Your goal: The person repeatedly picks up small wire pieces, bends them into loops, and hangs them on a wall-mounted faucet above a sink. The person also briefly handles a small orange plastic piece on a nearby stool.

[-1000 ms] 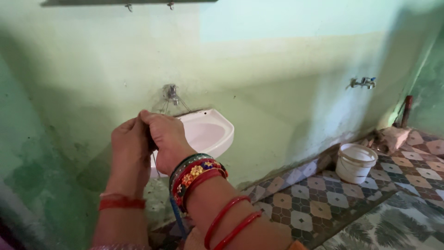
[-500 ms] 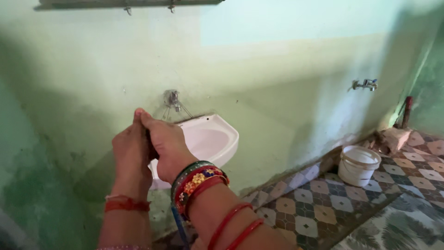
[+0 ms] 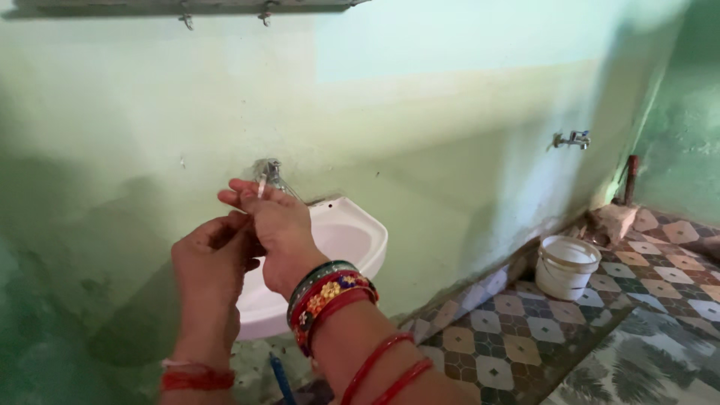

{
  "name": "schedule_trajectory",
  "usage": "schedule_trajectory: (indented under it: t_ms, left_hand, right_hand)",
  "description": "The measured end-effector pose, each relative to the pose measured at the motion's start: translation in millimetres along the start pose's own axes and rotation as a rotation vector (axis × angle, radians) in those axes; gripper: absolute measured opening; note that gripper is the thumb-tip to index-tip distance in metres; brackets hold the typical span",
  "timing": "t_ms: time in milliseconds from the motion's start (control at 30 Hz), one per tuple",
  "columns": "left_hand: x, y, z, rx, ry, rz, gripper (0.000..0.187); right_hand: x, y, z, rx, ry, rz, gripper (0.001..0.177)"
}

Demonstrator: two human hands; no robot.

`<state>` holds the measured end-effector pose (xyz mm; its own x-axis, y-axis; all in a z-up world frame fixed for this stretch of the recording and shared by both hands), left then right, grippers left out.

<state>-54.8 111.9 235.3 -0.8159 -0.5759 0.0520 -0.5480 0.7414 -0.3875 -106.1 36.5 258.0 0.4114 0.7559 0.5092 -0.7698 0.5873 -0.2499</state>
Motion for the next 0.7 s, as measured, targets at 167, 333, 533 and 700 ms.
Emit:
schedule_trajectory:
  t_ms: [167, 333, 533, 700]
  left_hand:
    - [-16.9, -19.6, 18.8, -0.09, 0.053, 0.079, 0.019]
    - [-40.2, -25.6, 37.6, -0.227, -0.01, 0.183, 0.021]
    - [-54.0, -35.0, 57.1, -0.31, -0.089, 0.12, 0.022]
    - [-61.7, -51.1, 78.3, -0.295, -0.045, 0.113, 0.02]
  right_hand:
    - [1.7, -2.5, -5.8, 0.031, -0.029, -0.135, 0.019]
    - [-7.8, -13.6, -17.7, 0.041, -0.041, -0.139, 0.046]
    - [-12.1, -36.6, -40.1, 0.106, -0.085, -0.16, 0.048]
    - [-21.7, -56.0, -59.2, 0.159, -0.092, -0.23, 0.032]
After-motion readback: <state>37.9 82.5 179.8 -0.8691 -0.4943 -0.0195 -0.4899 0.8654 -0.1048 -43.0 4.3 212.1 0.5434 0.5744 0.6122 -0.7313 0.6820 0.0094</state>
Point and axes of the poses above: each hand's wrist, its own y-axis away from the middle knuckle, its own x-axis out of the palm, z = x × y, the point moved 1 cm from there along -y, towards the middle knuckle, and after that the axes turned 15 degrees about z, right-handed, at the moved point
